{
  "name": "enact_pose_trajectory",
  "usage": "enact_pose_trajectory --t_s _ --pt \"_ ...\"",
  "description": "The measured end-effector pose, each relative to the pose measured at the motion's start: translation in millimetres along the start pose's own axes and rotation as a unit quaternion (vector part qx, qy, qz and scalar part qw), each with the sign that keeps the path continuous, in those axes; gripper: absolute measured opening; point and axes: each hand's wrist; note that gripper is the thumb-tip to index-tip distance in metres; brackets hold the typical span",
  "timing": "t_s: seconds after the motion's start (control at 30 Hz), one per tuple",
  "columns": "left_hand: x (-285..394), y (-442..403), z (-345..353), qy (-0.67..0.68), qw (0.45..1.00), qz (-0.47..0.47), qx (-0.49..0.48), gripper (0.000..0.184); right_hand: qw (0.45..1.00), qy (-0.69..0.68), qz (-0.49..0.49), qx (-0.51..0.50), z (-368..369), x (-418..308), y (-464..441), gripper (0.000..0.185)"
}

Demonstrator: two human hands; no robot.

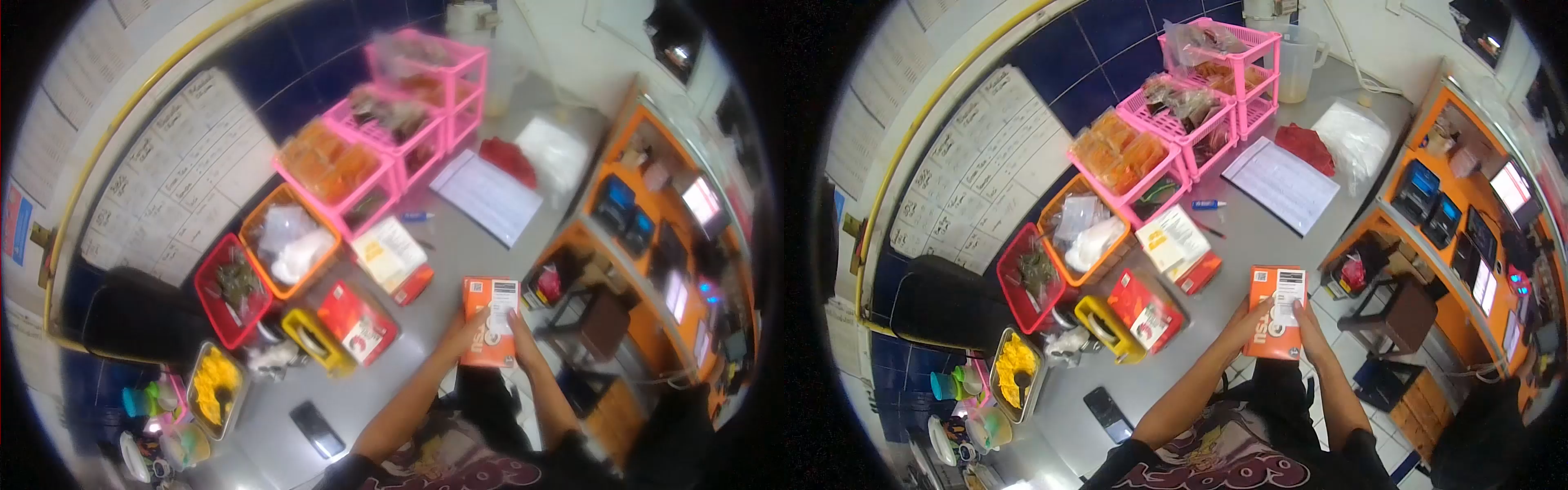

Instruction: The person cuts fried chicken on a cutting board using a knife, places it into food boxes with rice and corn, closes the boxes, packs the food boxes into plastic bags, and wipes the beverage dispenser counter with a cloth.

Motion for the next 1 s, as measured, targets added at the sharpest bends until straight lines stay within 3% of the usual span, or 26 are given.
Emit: enact_pose_trajectory --t_s 0.03,0.1,0.13,0.17,0.23,0.27,0.3,0.33,0.4,0.43,0.5,0.53,0.6,0.63,0.7,0.77,0.83,0.87,0.93,1.0 --pt "-12.0 -40.0 -0.4 -0.002 1.000 0.001 0.011 0.052 0.999 0.030 -0.016 0.013 -6.1 -17.8 -21.3 0.060" --pt "-39.6 -125.1 -4.9 -0.180 0.979 0.027 0.092 0.058 0.997 0.068 -0.020 0.007 -33.5 -48.8 -72.3 0.058" --pt "-22.7 -138.9 -8.2 -0.081 0.994 0.001 0.072 0.062 0.995 0.097 -0.030 0.011 -50.0 -54.4 -93.8 0.059" --pt "-8.5 -157.8 -19.8 -0.051 0.986 -0.074 0.137 0.056 0.992 0.120 -0.028 0.019 -62.9 -53.1 -101.8 0.059" --pt "-13.2 -180.7 -38.3 -0.155 0.928 -0.075 0.332 0.046 0.996 0.080 0.035 -0.012 -50.1 -72.5 -107.8 0.061" --pt "-11.5 -197.4 -42.6 -0.278 0.849 0.015 0.449 0.043 0.992 0.124 0.020 -0.002 -48.2 -76.8 -111.9 0.060" --pt "3.1 -208.1 -40.6 -0.388 0.760 -0.034 0.520 0.046 0.985 0.171 0.000 0.005 -47.9 -81.9 -118.0 0.059" --pt "12.5 -215.4 -41.7 -0.488 0.651 -0.088 0.575 0.049 0.984 0.164 -0.062 -0.039 -50.0 -83.5 -123.3 0.078" --pt "-5.2 -228.0 -68.2 -0.604 0.542 -0.123 0.572 0.056 0.984 0.168 -0.006 -0.063 -62.5 -82.3 -126.3 0.079" --pt "2.6 -224.8 -68.4 -0.607 0.541 -0.135 0.566 0.056 0.982 0.168 0.034 -0.075 -68.8 -82.0 -123.2 0.080" --pt "29.9 -223.0 -63.5 -0.558 0.592 -0.147 0.563 0.053 0.986 0.156 0.032 -0.057 -74.9 -95.1 -122.1 0.088" --pt "33.1 -224.0 -64.6 -0.561 0.591 -0.148 0.560 0.053 0.977 0.205 -0.017 -0.056 -75.7 -107.3 -120.2 0.092" --pt "37.0 -224.4 -75.4 -0.493 0.661 -0.207 0.526 0.051 0.955 0.271 -0.101 -0.071 -81.5 -118.5 -121.5 0.096" --pt "28.2 -224.9 -90.0 -0.495 0.658 -0.210 0.527 0.051 0.944 0.290 -0.134 -0.082 -86.5 -122.2 -123.0 0.095" --pt "2.4 -224.5 -118.9 -0.207 0.865 -0.249 0.384 0.036 0.844 0.473 -0.169 -0.188 -77.4 -156.0 -126.2 0.081" --pt "14.5 -199.1 -96.0 -0.170 0.875 -0.221 0.395 0.030 0.856 0.459 -0.157 -0.178 -77.6 -155.9 -131.0 0.071" --pt "68.6 -166.2 -25.8 -0.112 0.881 -0.089 0.451 0.020 0.854 0.473 -0.124 -0.176 -75.3 -159.4 -132.6 0.073" --pt "84.4 -147.6 6.8 -0.143 0.871 -0.029 0.469 0.015 0.858 0.469 -0.120 -0.172 -74.0 -159.6 -132.2 0.073" --pt "77.5 -116.4 43.7 -0.336 0.807 0.039 0.483 0.015 0.879 0.442 -0.080 -0.164 -72.4 -159.0 -131.9 0.074" --pt "76.4 -92.3 81.9 -0.268 0.875 0.031 0.403 0.018 0.880 0.438 -0.081 -0.166 -73.2 -156.6 -133.3 0.074"
Point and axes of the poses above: each hand's wrist, its own y-axis away from the middle knuckle, its own z-axis out of the palm, x = y × z, and after that the axes turned 14 degrees about -y, right-handed
